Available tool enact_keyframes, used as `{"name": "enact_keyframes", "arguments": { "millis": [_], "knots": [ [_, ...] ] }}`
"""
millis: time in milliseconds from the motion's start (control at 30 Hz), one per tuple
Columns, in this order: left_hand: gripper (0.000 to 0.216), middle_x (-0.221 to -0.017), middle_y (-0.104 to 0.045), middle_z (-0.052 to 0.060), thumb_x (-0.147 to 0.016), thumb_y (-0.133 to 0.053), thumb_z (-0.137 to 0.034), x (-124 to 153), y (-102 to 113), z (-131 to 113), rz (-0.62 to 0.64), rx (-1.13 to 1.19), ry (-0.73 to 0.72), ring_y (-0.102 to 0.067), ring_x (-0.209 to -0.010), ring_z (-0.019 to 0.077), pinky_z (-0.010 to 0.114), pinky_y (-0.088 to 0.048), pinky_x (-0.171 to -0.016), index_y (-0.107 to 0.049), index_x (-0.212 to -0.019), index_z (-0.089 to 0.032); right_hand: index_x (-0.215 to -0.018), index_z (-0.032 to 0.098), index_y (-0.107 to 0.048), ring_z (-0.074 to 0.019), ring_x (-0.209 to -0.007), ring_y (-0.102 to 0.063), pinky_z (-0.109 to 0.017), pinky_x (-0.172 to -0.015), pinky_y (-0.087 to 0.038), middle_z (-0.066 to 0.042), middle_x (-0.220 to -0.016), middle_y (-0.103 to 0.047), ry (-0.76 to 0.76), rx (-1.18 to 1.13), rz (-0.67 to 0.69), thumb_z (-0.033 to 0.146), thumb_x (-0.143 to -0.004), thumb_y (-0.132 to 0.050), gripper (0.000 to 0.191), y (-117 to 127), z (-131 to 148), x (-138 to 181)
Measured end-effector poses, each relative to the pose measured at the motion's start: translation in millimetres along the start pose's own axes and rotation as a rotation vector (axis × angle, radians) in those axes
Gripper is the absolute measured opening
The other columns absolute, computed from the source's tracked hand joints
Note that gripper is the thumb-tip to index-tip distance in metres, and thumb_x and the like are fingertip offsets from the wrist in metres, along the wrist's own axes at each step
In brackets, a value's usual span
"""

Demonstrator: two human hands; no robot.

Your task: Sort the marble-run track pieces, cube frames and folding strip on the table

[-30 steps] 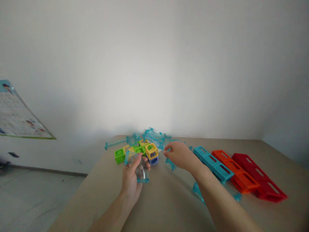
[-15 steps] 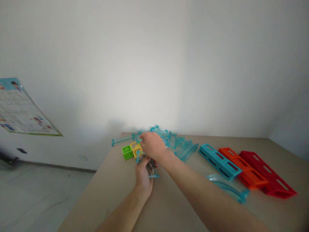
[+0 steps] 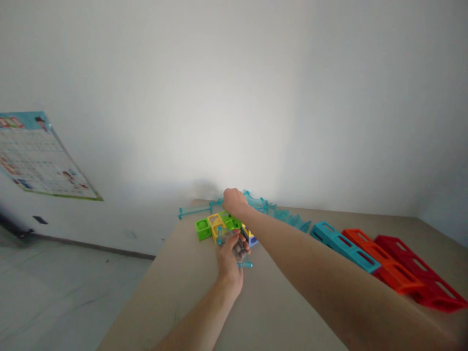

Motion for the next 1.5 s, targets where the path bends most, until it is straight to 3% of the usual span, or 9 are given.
{"name": "enact_keyframes", "arguments": {
  "millis": [233,500,767,1000,1267,1500],
  "knots": [
    [0.019,-0.052,-0.059,-0.003,-0.059,-0.074,-0.025,-1.4,0.4,1.4,0.005,-0.002,-0.013,-0.054,-0.041,0.0105,0.021,-0.038,-0.042,-0.062,-0.069,-0.014,-0.117,0.016,-0.058,-0.0211,-0.099,-0.062,-0.041,-0.084,-0.053,-0.009,-0.117,-0.061,-0.024,-0.05,-0.111,0.031,-0.093,-0.057,0.028,30.0,-42.3,-2.3],
    [0.017,-0.053,-0.06,-0.002,-0.06,-0.073,-0.024,-2.2,-1.2,3.7,0.027,-0.009,-0.001,-0.054,-0.043,0.0112,0.023,-0.04,-0.044,-0.062,-0.068,-0.014,-0.114,0.016,-0.06,-0.0207,-0.099,-0.062,-0.041,-0.085,-0.053,-0.008,-0.116,-0.061,-0.023,-0.114,-0.224,0.031,-0.094,-0.056,0.026,53.4,-65.0,12.4],
    [0.015,-0.055,-0.061,-0.002,-0.061,-0.071,-0.023,-1.2,-4.4,5.2,0.055,0.016,0.026,-0.055,-0.043,0.0106,0.022,-0.041,-0.045,-0.063,-0.07,-0.014,-0.115,0.016,-0.059,-0.0201,-0.097,-0.063,-0.04,-0.083,-0.054,-0.008,-0.115,-0.062,-0.006,-0.146,-0.207,0.031,-0.094,-0.056,0.026,35.8,-72.5,18.3],
    [0.038,-0.063,-0.066,0.007,-0.074,-0.058,-0.045,5.0,-13.3,8.6,0.129,0.063,0.169,-0.06,-0.049,0.0167,0.027,-0.046,-0.046,-0.068,-0.078,-0.009,-0.114,0.016,-0.059,-0.0201,-0.097,-0.063,-0.04,-0.083,-0.054,-0.008,-0.115,-0.062,0.072,-0.097,-0.061,0.031,-0.093,-0.057,0.026,4.5,-68.2,26.8],
    [0.048,-0.062,-0.066,0.009,-0.08,-0.051,-0.054,5.4,-12.3,12.4,0.116,0.068,0.217,-0.061,-0.048,0.0173,0.026,-0.047,-0.046,-0.068,-0.079,-0.009,-0.116,0.016,-0.059,-0.0214,-0.101,-0.062,-0.042,-0.085,-0.053,-0.008,-0.118,-0.06,-0.019,0.005,-0.054,0.032,-0.093,-0.057,0.028,17.8,-102.7,16.0],
    [0.049,-0.06,-0.064,0.007,-0.081,-0.05,-0.057,0.1,-7.8,14.4,0.104,0.077,0.214,-0.061,-0.049,0.0162,0.025,-0.048,-0.047,-0.066,-0.076,-0.01,-0.118,0.017,-0.057,-0.022,-0.102,-0.061,-0.043,-0.086,-0.052,-0.009,-0.12,-0.059,-0.034,0.075,0.04,0.032,-0.093,-0.057,0.029,11.1,-110.9,7.7]
  ]
}}
Point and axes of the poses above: each hand's wrist, its own x-axis away from the middle knuckle, its own y-axis out of the back of the hand, z = x × y, the point moved 10 cm from there along -x, towards the middle knuckle
